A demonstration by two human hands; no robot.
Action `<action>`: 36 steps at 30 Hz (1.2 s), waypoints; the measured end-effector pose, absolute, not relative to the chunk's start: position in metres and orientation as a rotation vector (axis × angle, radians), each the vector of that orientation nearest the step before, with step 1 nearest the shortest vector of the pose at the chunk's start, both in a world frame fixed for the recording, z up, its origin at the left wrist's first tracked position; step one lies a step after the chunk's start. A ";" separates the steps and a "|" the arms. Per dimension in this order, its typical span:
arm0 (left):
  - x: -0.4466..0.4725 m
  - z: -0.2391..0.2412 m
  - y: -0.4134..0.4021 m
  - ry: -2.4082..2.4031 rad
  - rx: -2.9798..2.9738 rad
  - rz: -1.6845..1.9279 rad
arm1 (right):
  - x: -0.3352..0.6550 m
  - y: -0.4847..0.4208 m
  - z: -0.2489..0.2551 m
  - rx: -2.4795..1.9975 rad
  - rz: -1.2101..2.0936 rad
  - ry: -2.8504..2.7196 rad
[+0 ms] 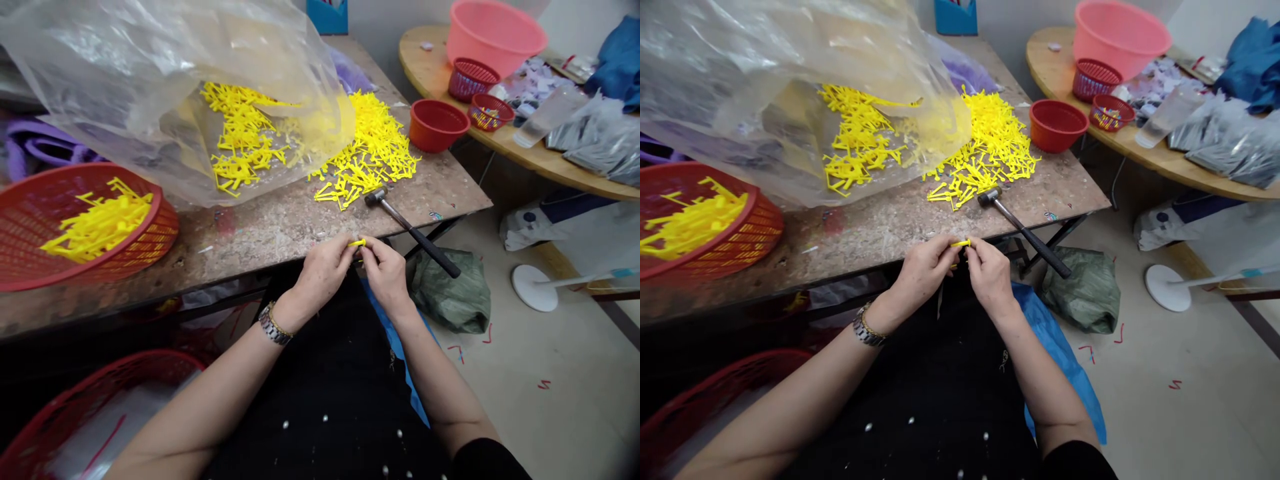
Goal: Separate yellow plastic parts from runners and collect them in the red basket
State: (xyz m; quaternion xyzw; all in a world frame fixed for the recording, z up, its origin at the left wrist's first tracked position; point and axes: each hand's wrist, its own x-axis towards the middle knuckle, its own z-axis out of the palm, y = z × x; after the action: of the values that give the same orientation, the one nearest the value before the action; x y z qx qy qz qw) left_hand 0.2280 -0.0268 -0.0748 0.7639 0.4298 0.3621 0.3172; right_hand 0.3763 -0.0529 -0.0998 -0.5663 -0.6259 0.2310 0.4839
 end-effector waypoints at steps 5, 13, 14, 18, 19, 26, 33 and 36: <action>0.226 -0.074 -0.029 1.145 1.909 1.001 | 0.377 -0.047 -0.093 -1.296 0.834 -1.237; 0.211 -0.067 -0.023 1.205 1.949 1.006 | 0.376 -0.043 -0.093 -1.278 0.882 -1.273; 0.208 -0.065 -0.021 1.239 1.970 1.009 | 0.381 -0.043 -0.091 -1.302 0.780 -1.354; 0.194 -0.058 -0.013 1.377 2.102 0.997 | 0.411 -0.039 -0.077 -1.482 0.181 -1.713; 0.191 -0.057 -0.010 1.412 2.139 0.984 | 0.419 -0.039 -0.073 -1.573 0.051 -1.769; 0.181 -0.054 0.007 1.665 2.380 0.793 | 0.454 -0.039 -0.065 -2.162 -0.347 -2.085; 0.184 -0.054 0.017 1.799 2.482 0.533 | 0.466 -0.039 -0.084 -2.163 -0.138 -2.038; 0.185 -0.060 0.018 1.817 2.501 0.502 | 0.472 -0.042 -0.092 -2.003 -0.014 -1.961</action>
State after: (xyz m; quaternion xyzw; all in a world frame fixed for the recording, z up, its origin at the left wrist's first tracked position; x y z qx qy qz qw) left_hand 0.1847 0.0183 -0.0603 0.7985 0.5803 0.1603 0.0048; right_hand 0.4716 -0.0418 -0.0925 -0.7043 -0.6896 -0.0051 0.1682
